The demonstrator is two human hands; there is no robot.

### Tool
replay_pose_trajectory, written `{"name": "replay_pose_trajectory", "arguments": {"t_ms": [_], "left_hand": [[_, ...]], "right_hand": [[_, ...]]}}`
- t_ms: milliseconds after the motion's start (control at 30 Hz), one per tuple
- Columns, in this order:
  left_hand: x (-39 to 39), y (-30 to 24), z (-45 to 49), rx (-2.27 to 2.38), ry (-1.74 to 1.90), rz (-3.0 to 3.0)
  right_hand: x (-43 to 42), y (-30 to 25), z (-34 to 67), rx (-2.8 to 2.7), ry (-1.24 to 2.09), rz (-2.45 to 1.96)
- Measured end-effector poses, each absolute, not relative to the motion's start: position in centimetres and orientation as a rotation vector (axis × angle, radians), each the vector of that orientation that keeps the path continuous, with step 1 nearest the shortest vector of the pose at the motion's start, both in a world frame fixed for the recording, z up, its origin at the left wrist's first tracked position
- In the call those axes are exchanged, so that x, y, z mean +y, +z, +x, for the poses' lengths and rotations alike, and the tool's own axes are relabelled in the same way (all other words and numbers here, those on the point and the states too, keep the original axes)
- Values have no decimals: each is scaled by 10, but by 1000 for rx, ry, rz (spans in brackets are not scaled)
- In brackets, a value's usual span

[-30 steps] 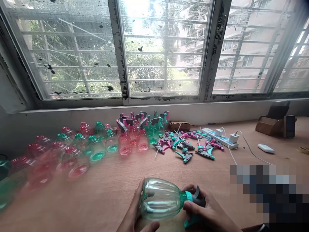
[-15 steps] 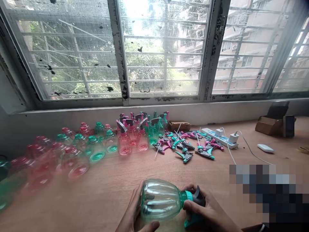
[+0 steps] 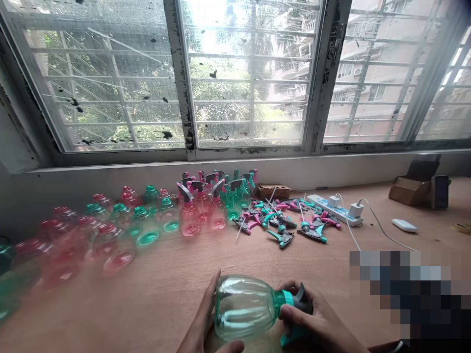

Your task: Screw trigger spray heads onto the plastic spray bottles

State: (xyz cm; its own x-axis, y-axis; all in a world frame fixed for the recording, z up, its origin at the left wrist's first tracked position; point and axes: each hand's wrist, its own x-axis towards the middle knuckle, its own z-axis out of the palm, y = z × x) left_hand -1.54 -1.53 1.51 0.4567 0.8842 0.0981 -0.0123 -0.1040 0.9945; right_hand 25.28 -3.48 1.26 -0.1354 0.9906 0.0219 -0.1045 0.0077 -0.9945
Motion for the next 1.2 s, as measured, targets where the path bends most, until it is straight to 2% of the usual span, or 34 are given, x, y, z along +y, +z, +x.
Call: {"name": "replay_pose_trajectory", "arguments": {"t_ms": [1200], "left_hand": [[-13,7,-15,756,856,1472]], "right_hand": [[-34,8,253,-1226,1378,-1000]]}}
